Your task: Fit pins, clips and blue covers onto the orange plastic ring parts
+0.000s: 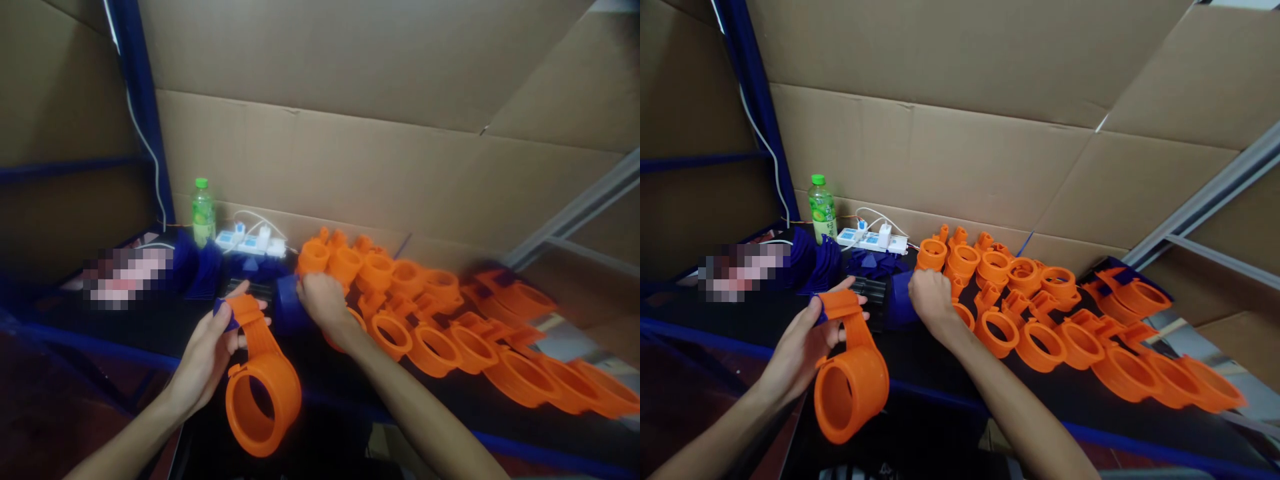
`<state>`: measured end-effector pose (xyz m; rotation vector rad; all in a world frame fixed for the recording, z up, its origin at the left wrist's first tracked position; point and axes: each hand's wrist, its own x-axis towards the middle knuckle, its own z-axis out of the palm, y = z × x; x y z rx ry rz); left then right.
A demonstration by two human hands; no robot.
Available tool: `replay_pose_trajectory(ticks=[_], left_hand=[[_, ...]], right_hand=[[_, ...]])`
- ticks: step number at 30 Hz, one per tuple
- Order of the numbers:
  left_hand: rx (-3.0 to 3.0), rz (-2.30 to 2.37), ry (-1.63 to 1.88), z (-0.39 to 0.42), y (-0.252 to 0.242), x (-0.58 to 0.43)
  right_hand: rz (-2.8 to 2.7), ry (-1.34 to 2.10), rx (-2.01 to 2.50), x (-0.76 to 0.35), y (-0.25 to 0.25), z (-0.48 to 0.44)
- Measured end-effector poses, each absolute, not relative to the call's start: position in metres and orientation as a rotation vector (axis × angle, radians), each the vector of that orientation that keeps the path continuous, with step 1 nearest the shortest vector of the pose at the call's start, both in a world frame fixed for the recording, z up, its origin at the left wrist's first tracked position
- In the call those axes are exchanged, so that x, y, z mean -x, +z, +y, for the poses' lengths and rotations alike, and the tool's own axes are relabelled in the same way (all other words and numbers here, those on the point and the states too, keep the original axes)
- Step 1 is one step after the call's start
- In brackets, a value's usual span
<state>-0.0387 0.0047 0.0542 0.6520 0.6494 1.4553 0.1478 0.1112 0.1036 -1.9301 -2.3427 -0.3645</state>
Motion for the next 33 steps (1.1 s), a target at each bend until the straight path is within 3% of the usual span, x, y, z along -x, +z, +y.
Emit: replay_pose_trajectory(ticks=[4,7,13,20,33], left_hand=[[-0.638,0.662,1.489,0.003,0.053,0.036],[-0.637,0.665,1.525,0.003,0.055,0.032],[-0.664,0.687,1.591,0.005,0.054,0.028],[-0.717,0.776,1.612,0.001,0.047,0.028],[-0.953,0.864,1.648,-0.001,0.048,0.029]], right_hand=[[-2.221,-0.408,1.803,-0.149,0.121,0.091],[-2.144,-0.403,1.323,-0.147,0.127,0.064],[-2.206,-0.066,0.695,-0.139,0.124,0.027],[-2.283,0.366,0.658,-0.138,0.121,0.027],[-2.133,0.611,0.868,-0.141,0.12,0.02]])
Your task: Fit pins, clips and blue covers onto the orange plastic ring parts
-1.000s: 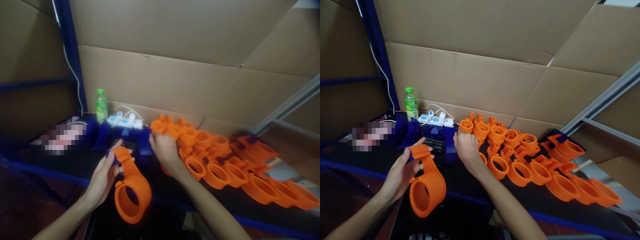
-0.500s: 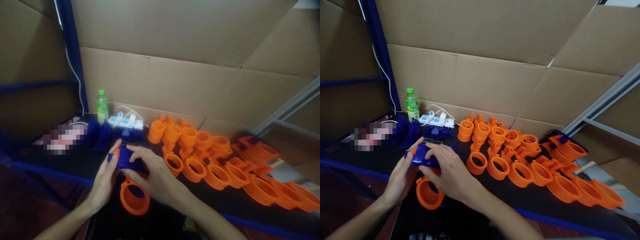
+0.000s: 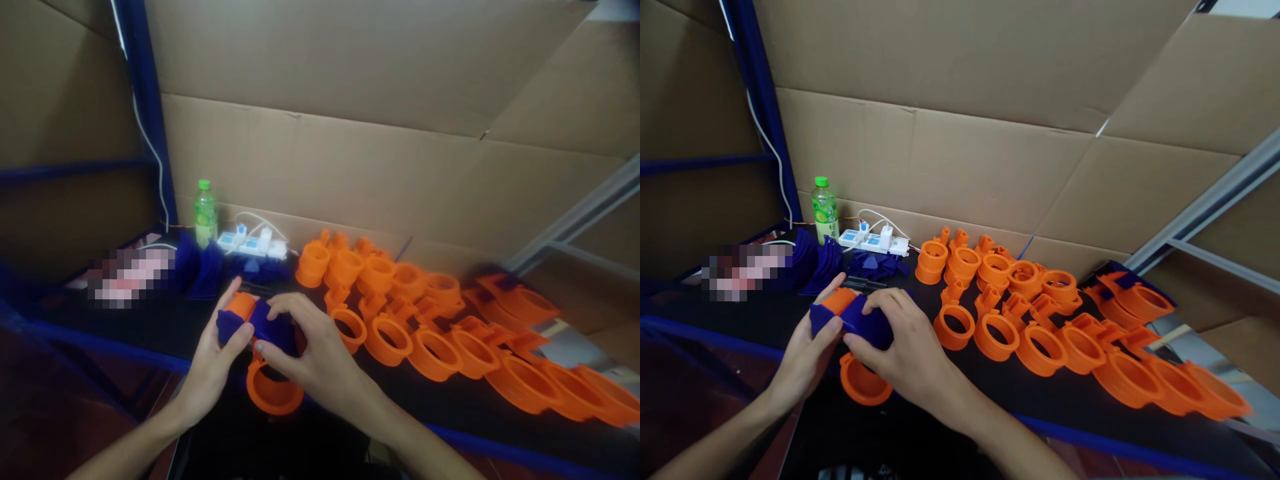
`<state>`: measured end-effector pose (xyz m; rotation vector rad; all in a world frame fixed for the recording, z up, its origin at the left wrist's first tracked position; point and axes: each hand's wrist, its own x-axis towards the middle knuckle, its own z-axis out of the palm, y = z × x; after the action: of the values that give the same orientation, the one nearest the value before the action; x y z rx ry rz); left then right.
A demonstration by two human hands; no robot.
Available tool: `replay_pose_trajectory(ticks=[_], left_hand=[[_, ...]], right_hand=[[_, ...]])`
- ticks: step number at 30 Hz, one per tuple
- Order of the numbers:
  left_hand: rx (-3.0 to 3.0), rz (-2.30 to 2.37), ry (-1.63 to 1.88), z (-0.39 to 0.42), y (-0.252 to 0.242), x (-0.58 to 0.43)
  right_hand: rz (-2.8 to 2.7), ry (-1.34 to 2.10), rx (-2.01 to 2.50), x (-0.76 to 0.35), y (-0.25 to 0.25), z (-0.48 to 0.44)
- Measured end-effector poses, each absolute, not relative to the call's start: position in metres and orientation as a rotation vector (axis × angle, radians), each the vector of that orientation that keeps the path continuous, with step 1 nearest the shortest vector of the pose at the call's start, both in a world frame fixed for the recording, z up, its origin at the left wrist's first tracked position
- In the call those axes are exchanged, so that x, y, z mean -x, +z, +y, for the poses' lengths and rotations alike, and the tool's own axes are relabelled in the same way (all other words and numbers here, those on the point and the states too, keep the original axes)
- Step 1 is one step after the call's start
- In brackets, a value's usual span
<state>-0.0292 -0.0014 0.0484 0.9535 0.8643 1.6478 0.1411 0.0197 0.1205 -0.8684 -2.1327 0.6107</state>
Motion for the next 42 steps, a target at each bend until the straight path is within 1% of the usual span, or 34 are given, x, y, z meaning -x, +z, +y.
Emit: replay_pose_trajectory(ticks=[4,10,14,17,24,29,36,39,41,42], left_hand=[[-1.131,0.853,1.658,-0.005,0.047,0.033],[-1.369,0.718,1.561,-0.019,0.049,0.038],[-1.44,0.667,1.519,-0.026,0.054,0.039],[-1.467,0.626,1.533,-0.024,0.052,0.04],[-1.476,0.631,1.433,-0.022,0.045,0.048],[-1.466,0.663,1.402,-0.025,0.053,0.049],[-1.404,0.629,1.383,-0.027,0.063,0.046],[-1.458,0.624,1.378,-0.027,0.064,0.045],[-1.48,0.645,1.414,-0.027,0.063,0.042],[-1.472,0.673,1.442,-0.027,0.063,0.041]], right_hand=[[-2.062,0.881,0.86,-0.144,0.122,0.018],[-1.64,1.369,0.789,-0.143,0.116,0.021],[-1.551,1.536,0.754,-0.144,0.117,0.019],[-1.523,1.551,0.774,-0.146,0.119,0.017],[-1.488,1.638,0.807,-0.146,0.113,0.022],[-1.429,1.733,0.806,-0.148,0.11,0.029],[-1.432,1.77,0.816,-0.15,0.108,0.026],[-1.505,1.661,0.827,-0.152,0.107,0.022],[-1.645,1.458,0.87,-0.154,0.109,0.018],[-1.737,1.298,0.893,-0.155,0.111,0.015]])
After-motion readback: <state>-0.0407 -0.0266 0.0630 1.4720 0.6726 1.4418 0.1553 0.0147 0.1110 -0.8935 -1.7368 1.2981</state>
